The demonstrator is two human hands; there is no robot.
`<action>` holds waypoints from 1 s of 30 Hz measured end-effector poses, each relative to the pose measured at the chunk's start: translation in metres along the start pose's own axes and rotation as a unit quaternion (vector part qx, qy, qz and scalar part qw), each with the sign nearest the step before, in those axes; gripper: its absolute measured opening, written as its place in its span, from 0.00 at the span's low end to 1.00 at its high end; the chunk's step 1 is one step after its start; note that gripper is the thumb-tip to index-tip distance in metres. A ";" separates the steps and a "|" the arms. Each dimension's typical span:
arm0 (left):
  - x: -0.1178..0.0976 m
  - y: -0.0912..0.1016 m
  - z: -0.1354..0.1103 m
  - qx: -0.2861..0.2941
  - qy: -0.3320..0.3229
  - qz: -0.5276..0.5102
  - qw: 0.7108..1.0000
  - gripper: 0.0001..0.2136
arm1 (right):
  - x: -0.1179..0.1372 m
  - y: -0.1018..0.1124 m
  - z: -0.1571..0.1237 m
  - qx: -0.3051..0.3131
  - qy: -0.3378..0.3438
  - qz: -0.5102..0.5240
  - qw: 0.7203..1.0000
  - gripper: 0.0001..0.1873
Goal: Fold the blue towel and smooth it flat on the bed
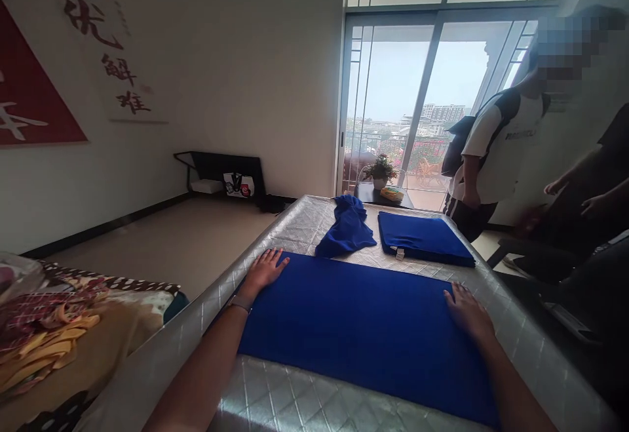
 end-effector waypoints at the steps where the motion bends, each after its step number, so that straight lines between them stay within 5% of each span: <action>1: 0.000 0.001 -0.001 0.005 0.003 -0.004 1.000 0.35 | -0.001 0.000 0.000 -0.001 0.000 0.002 1.000 0.38; 6: -0.005 0.006 -0.006 -0.009 0.007 -0.002 1.000 0.35 | -0.005 0.000 0.000 -0.020 -0.002 -0.006 1.000 0.37; 9: -0.007 0.006 -0.008 -0.021 0.008 0.004 1.000 0.35 | 0.015 0.009 -0.006 -0.076 0.025 -0.027 0.996 0.34; 12: -0.008 0.004 -0.007 -0.024 0.006 0.000 1.000 0.35 | 0.070 0.022 -0.020 -0.094 0.116 -0.022 0.989 0.32; 17: -0.007 0.003 -0.007 -0.031 0.003 -0.010 0.999 0.35 | 0.193 0.031 -0.050 -0.016 0.244 0.059 0.968 0.34; 21: -0.005 0.001 -0.006 -0.038 -0.004 -0.009 0.999 0.35 | 0.241 0.020 -0.056 0.048 0.249 0.071 0.965 0.36; 25: -0.004 -0.003 -0.004 -0.044 -0.005 -0.015 0.999 0.35 | 0.214 0.012 -0.044 0.056 0.228 0.040 0.971 0.35; 30: -0.004 -0.003 -0.004 -0.051 -0.003 -0.005 0.999 0.34 | 0.107 0.005 -0.018 0.043 0.138 0.005 0.989 0.36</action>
Point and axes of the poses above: each hand's wrist, its own z-axis towards the middle knuckle, its own y-axis out of the back of the hand, x = y × z, the point moved 2 cm from there along z, towards the middle knuckle
